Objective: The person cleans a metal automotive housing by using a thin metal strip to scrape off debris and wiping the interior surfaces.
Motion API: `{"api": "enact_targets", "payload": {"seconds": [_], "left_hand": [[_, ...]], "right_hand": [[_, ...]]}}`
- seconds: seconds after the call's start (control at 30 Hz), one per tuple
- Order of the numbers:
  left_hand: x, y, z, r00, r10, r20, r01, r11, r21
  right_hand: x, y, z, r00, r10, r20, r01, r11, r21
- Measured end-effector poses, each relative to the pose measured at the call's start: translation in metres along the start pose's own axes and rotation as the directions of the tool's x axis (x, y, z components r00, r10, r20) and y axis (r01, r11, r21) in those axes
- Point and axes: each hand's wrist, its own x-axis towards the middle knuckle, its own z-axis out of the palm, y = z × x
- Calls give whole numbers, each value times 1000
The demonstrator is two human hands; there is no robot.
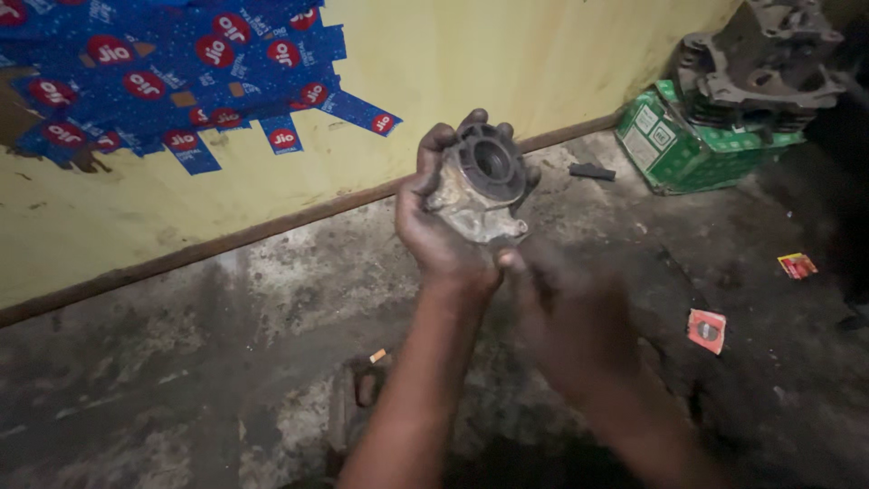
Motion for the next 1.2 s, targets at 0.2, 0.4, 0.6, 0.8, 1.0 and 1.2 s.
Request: {"api": "enact_targets", "payload": {"seconds": [0.2,0.4,0.6,0.8,1.0,1.2], "left_hand": [[3,18,13,931,-166,-325,146,986,-84],[5,20,12,948,-235,-217,239,971,-8],[8,20,8,961,-268,-70,273,958,87],[18,18,8,828,-393,-399,439,898,27],[16,13,4,720,-523,-455,551,830,-82],[17,11,2,702,-440,-560,454,882,-125]], "right_hand": [[15,16,-38,955,276,106,-293,933,211],[13,48,-13,929,219,298,-273,950,153],[12,48,-19,958,-44,283,-13,980,197],[14,53,-13,964,-234,125,214,964,160],[12,58,-3,979,-190,75,187,981,48],[3,54,12,962,-273,-17,273,962,-20]]}}
